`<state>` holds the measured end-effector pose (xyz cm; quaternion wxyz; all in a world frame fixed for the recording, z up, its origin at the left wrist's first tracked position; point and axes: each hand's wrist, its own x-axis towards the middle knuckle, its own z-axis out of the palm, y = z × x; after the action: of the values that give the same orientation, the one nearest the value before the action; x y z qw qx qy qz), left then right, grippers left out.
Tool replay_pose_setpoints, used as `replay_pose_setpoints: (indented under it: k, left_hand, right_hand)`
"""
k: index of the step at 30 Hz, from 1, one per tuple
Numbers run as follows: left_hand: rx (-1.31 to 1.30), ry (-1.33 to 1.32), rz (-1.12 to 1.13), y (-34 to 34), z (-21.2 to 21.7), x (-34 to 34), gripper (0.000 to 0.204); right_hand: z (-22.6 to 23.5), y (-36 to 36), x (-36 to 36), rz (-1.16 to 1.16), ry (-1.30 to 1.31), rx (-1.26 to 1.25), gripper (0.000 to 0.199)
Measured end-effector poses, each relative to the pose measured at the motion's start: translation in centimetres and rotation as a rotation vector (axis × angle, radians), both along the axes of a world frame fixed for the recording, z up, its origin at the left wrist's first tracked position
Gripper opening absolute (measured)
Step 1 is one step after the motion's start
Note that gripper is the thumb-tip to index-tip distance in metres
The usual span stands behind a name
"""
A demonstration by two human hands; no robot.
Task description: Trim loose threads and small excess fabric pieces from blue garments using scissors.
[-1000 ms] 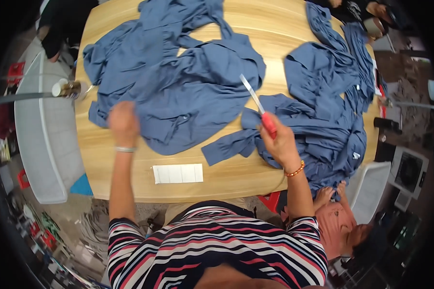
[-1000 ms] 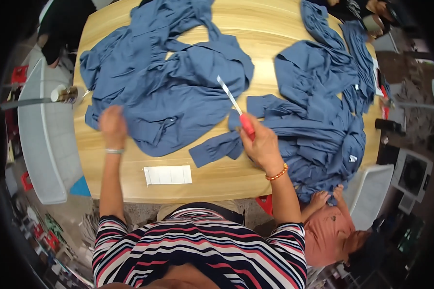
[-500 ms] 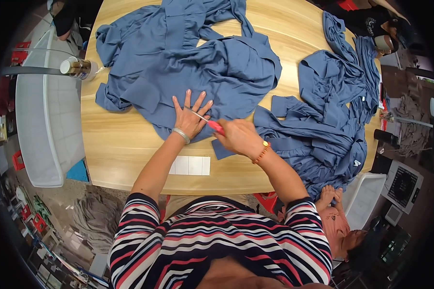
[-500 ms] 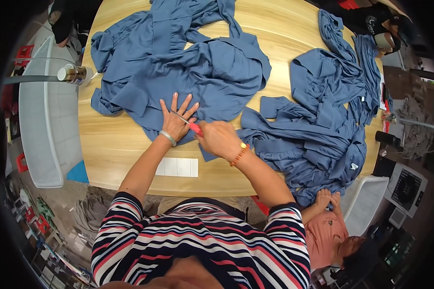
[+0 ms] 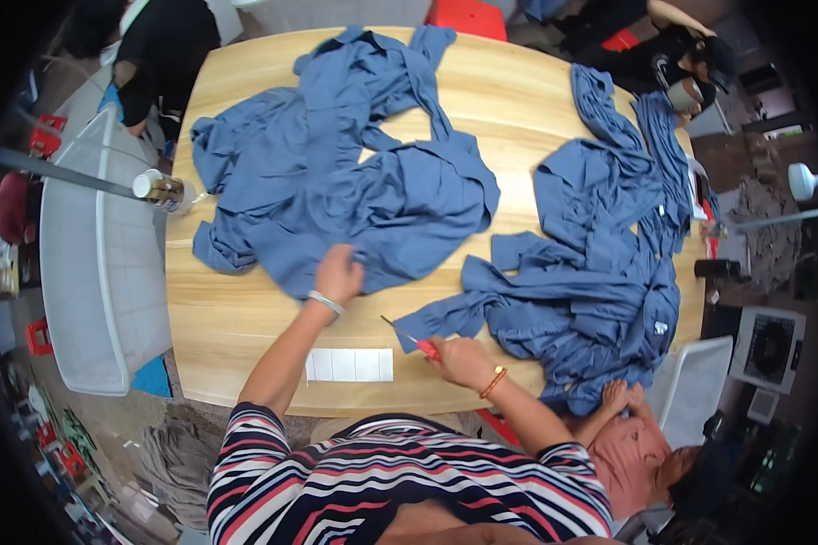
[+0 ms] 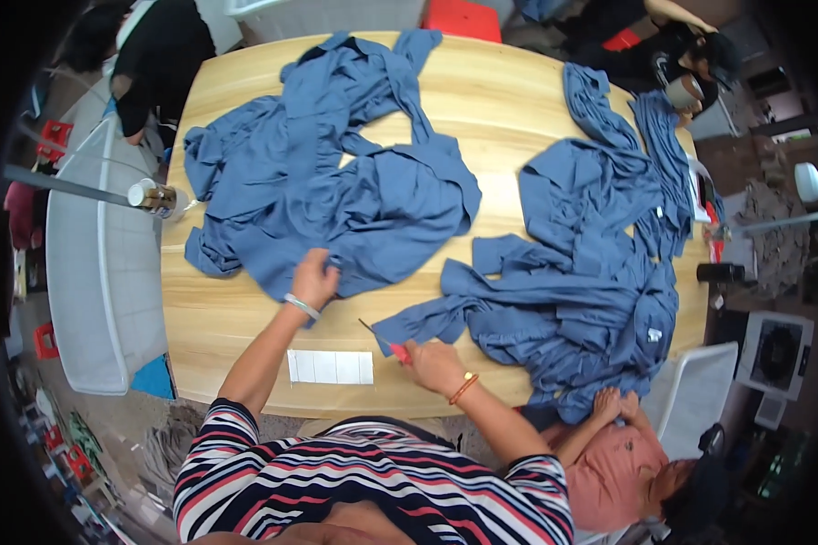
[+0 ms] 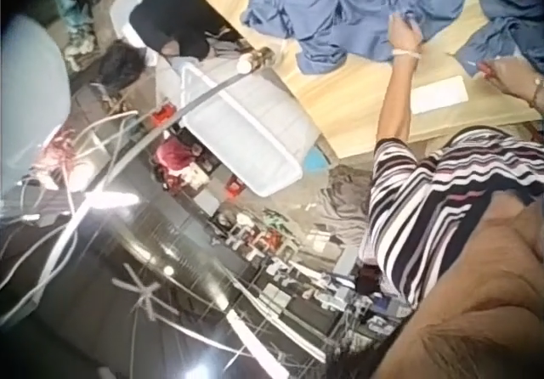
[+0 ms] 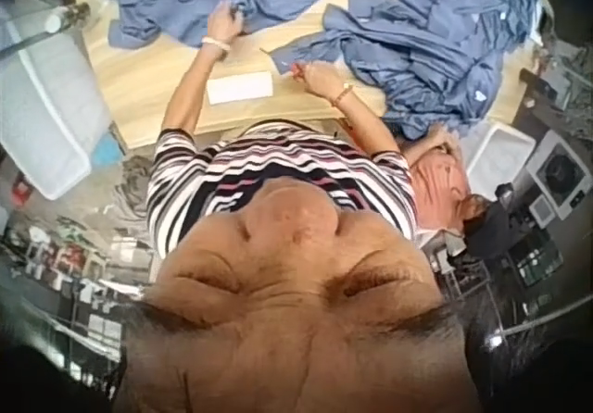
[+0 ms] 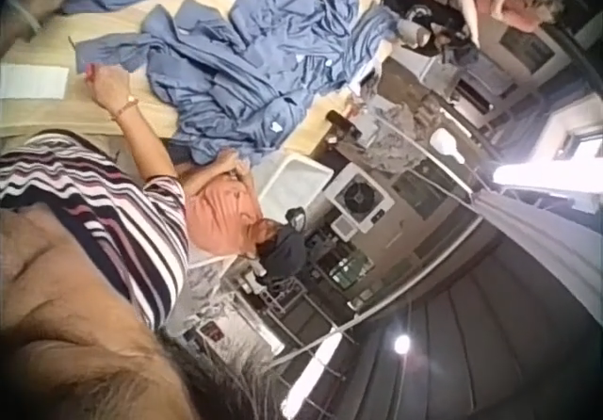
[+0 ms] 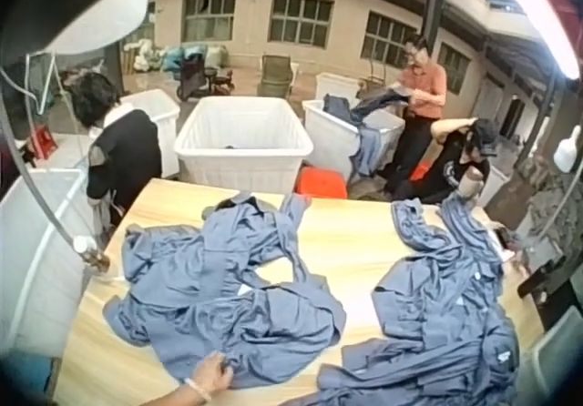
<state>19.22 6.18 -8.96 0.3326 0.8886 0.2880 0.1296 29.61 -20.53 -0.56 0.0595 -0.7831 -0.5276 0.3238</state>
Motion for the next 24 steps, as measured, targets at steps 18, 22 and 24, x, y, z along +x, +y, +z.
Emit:
replay_pose_setpoints:
  k: [18, 22, 24]
  left_hand:
    - [0.391, 0.122, 0.009, 4.3, 5.9, 5.6, 0.1]
    - [0.483, 0.292, 0.119, 10.3, 3.6, 8.0, 0.097]
    - [0.501, 0.376, 0.093, 11.9, 1.9, 8.9, 0.086]
  right_hand:
    - [10.4, -21.6, 15.2, -1.526, -0.406, 0.881, 0.041]
    - [7.9, -15.9, 10.8, -1.311, -0.338, 0.564, 0.042]
    - [5.9, -11.4, 10.9, -1.14, -0.324, 0.495, 0.043]
